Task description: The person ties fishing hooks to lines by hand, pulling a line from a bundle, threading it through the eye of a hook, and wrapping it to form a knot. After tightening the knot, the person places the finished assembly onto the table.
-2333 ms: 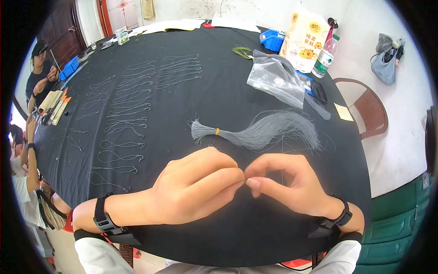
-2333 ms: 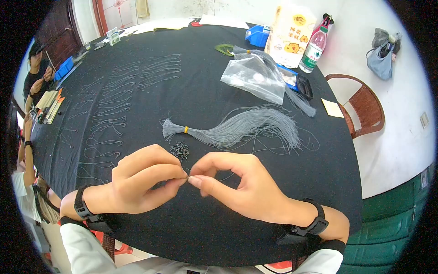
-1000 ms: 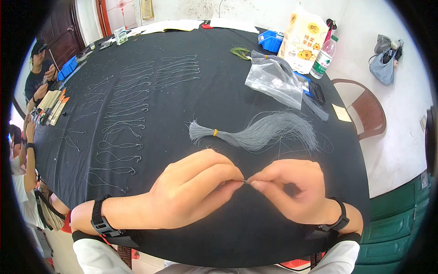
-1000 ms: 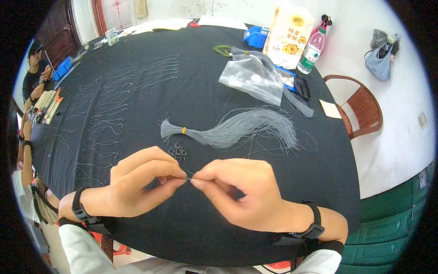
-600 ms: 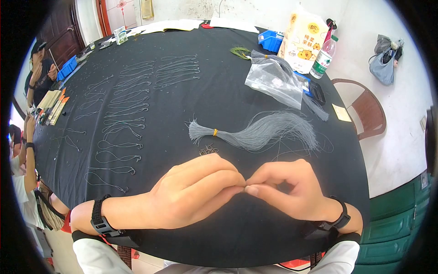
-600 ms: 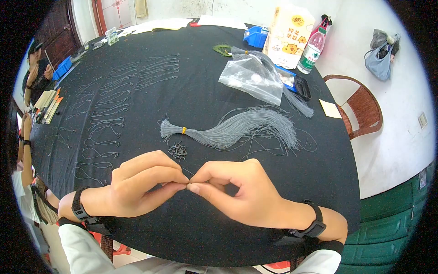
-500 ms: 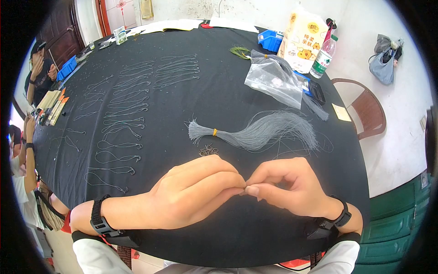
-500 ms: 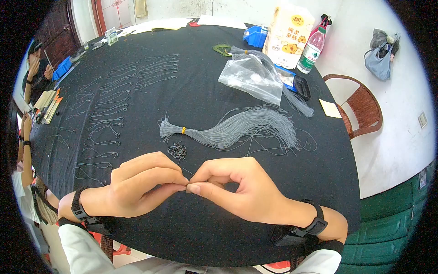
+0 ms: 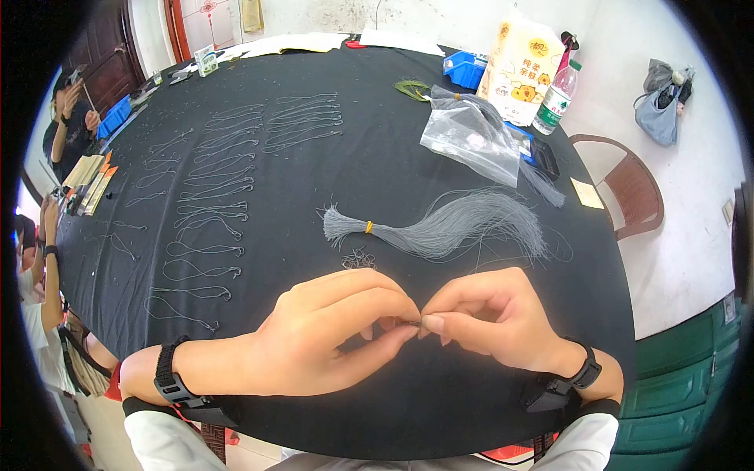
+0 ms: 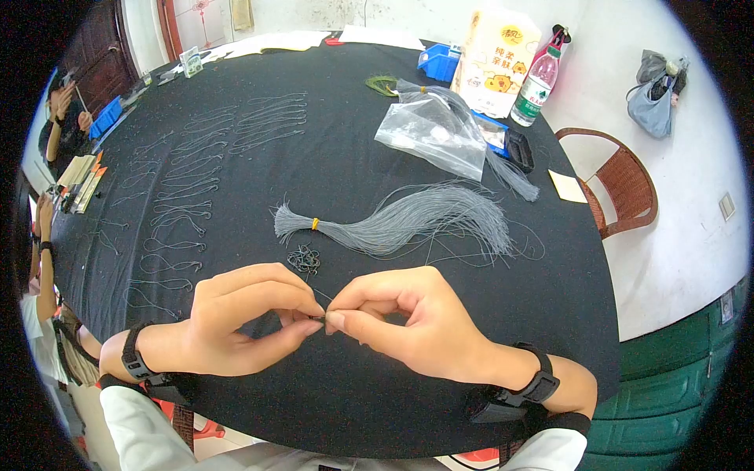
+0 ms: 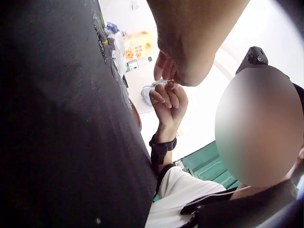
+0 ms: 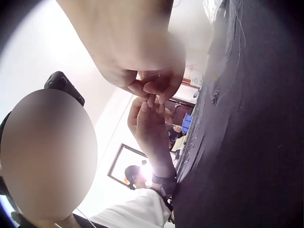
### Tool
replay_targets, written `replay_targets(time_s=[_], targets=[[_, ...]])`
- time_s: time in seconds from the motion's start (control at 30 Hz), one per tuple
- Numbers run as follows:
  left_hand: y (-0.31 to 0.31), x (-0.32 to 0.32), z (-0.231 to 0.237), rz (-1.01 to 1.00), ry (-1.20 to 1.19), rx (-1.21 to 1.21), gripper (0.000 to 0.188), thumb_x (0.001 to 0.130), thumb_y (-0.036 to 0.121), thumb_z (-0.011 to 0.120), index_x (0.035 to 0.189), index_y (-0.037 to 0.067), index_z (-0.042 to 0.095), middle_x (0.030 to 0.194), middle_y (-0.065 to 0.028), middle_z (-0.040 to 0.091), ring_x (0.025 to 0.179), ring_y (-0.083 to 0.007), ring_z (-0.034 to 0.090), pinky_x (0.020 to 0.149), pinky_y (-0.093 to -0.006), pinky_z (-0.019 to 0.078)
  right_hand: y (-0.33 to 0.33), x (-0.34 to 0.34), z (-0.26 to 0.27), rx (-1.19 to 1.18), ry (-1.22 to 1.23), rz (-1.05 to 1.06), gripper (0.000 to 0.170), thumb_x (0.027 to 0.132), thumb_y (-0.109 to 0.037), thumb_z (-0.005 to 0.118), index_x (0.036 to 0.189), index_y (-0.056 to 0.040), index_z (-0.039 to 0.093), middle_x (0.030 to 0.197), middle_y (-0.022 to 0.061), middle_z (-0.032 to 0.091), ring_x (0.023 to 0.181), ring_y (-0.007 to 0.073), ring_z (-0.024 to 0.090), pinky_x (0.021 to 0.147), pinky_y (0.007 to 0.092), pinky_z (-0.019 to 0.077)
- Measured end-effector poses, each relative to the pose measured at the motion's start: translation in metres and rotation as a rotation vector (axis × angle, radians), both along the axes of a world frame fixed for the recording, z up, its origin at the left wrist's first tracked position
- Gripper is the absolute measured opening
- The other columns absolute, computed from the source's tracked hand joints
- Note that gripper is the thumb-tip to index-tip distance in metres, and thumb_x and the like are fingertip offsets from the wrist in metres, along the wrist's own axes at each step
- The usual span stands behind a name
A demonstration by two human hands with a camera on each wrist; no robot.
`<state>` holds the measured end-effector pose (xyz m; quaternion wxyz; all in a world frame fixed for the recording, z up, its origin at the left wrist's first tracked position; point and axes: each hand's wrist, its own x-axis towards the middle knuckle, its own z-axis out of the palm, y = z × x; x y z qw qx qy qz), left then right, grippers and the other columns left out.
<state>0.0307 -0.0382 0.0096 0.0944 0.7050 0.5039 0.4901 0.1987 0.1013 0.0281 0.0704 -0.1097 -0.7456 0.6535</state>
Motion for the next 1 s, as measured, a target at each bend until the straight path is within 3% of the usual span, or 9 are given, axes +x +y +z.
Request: replay_targets(time_s=[0.17, 0.47, 0.63, 0.73, 0.93, 1.0], targets=[[0.001, -0.001, -0.001, 0.010, 0.069, 0.053, 0.019, 0.073, -0.008, 0.067, 0.090, -0.001, 0.061, 0.084, -0.0092, 0.061, 0.068, -0.0184, 0.062, 0.054, -0.0267, 0.0511, -0.003, -0.001, -0.008, 0.155, 0.118, -0.031, 0.009, 0.089, -0.007, 0.062, 0.088, 0.0015, 0.066, 0.067, -0.0007, 0.061, 0.059, -0.0002, 0.048, 0.052, 0.0189, 0.0348], [-0.002, -0.001, 0.000, -0.046, -0.195, -0.145, 0.015, 0.078, -0.006, 0.064, 0.092, -0.002, 0.063, 0.081, -0.0085, 0.064, 0.068, -0.0134, 0.063, 0.056, -0.0242, 0.0500, -0.003, -0.001, -0.009, 0.225, 0.155, -0.056, 0.008, 0.087, -0.006, 0.062, 0.087, 0.0012, 0.066, 0.062, -0.0006, 0.059, 0.056, 0.0000, 0.048, 0.051, 0.0196, 0.0354], [-0.001, 0.000, -0.001, 0.005, -0.086, -0.107, 0.015, 0.077, -0.006, 0.066, 0.092, -0.001, 0.063, 0.081, -0.0081, 0.063, 0.067, -0.0147, 0.063, 0.055, -0.0246, 0.0493, -0.004, -0.001, -0.009, 0.351, 0.171, -0.065, 0.008, 0.087, -0.006, 0.063, 0.086, 0.0006, 0.066, 0.060, -0.0005, 0.058, 0.054, 0.0010, 0.049, 0.050, 0.0205, 0.0359], [-0.002, 0.000, 0.001, 0.027, -0.040, -0.099, 0.016, 0.076, -0.006, 0.068, 0.091, -0.001, 0.064, 0.085, -0.0099, 0.064, 0.071, -0.0153, 0.064, 0.059, -0.0243, 0.0509, -0.002, -0.002, -0.011, 0.353, 0.191, -0.033, 0.008, 0.087, -0.006, 0.062, 0.089, 0.0007, 0.066, 0.061, -0.0004, 0.059, 0.054, 0.0016, 0.050, 0.049, 0.0209, 0.0360], [-0.003, -0.002, 0.006, 0.084, -0.026, -0.079, 0.016, 0.075, -0.007, 0.069, 0.090, -0.001, 0.065, 0.086, -0.0106, 0.065, 0.071, -0.0149, 0.064, 0.059, -0.0242, 0.0513, -0.003, -0.001, 0.003, -0.044, 0.003, -0.078, 0.016, 0.090, -0.011, 0.059, 0.098, 0.0012, 0.065, 0.074, 0.0027, 0.064, 0.065, 0.0053, 0.058, 0.055, 0.0208, 0.0448], [-0.003, -0.002, 0.006, 0.086, -0.032, -0.074, 0.017, 0.075, -0.007, 0.069, 0.090, -0.001, 0.065, 0.085, -0.0105, 0.065, 0.070, -0.0149, 0.064, 0.059, -0.0243, 0.0512, -0.002, -0.004, -0.007, 0.048, 0.104, -0.085, 0.017, 0.091, -0.013, 0.058, 0.098, 0.0016, 0.065, 0.080, 0.0041, 0.065, 0.073, 0.0074, 0.060, 0.061, 0.0219, 0.0480]])
